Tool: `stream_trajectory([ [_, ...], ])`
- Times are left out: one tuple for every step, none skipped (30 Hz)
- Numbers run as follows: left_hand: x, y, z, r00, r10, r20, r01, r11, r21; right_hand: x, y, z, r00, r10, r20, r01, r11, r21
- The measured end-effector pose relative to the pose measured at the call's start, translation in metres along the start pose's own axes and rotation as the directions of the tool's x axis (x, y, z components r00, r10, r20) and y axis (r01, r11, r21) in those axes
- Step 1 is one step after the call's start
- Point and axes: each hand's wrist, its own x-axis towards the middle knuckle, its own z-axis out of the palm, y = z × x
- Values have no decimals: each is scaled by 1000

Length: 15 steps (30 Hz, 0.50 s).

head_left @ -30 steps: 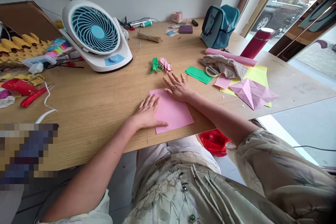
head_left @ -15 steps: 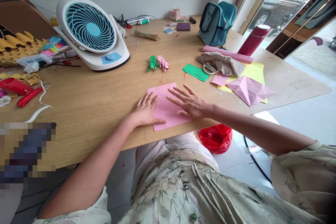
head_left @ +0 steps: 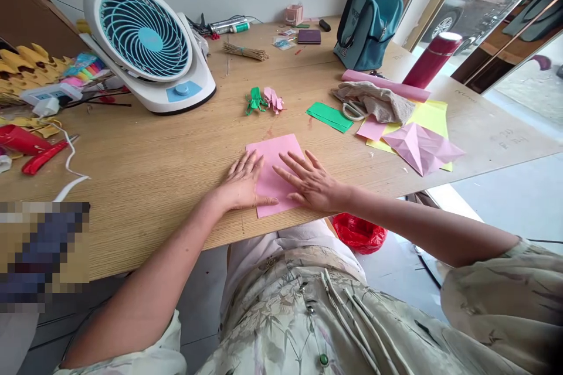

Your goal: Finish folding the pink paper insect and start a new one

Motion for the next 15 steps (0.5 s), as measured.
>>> stream_trajectory([
  [-1, 1, -1, 1000, -4, 2, 4, 1000, -2, -9, -2, -3, 1000, -10, 9, 10, 1000, 11],
  [-1, 1, -2, 1000, -7, 5, 7, 1000, -6, -16, -5, -5, 999, -21, 25, 21, 999, 25],
  [-2, 2, -3, 1000, -9, 8, 9, 1000, -10, -22, -7, -8, 998, -33, 47, 31, 998, 45],
  [-3, 3, -4, 1000, -11, 10, 11, 1000, -14, -26, -11, -11, 997, -40, 64, 36, 997, 69],
  [-3, 4, -5, 1000, -13, 13, 13, 1000, -17, -31, -14, -14, 996, -44, 76, 37, 995, 95],
  [-4, 4, -6, 1000, -14, 13, 14, 1000, -19, -35, -18, -17, 994, -61, 95, 49, 991, 121],
  [-4, 5, -7, 1000, -16, 11, 16, 1000, -17, -39, -22, -20, 990, -93, 110, 77, 987, 143],
  [-5, 5, -7, 1000, -17, 6, 17, 1000, -11, -42, -25, -24, 984, -135, 119, 115, 980, 162],
  [-5, 5, -7, 1000, -16, 1, 16, 1000, -5, -45, -27, -28, 976, -182, 122, 159, 971, 180],
  [-5, 4, -7, 1000, -20, -1, 20, 1000, 1, -48, -26, -32, 969, -217, 115, 192, 962, 194],
  [-5, 4, -7, 1000, -22, 3, 22, 1000, 1, -50, -22, -35, 968, -231, 96, 208, 957, 201],
  [-5, 3, -6, 1000, -11, 4, 11, 1000, -2, -50, -14, -38, 975, -211, 65, 195, 961, 197],
  [-5, 2, -6, 1000, -9, -2, 9, 1000, -4, -50, -1, -40, 988, -155, 21, 149, 971, 185],
  [-5, 1, -6, 1000, -3, -12, 3, 1000, -6, -48, 17, -42, 997, -69, -36, 74, 984, 164],
  [-5, -1, -5, 1000, 9, -21, -9, 1000, -9, -46, 38, -44, 992, 72, -101, -57, 988, 144],
])
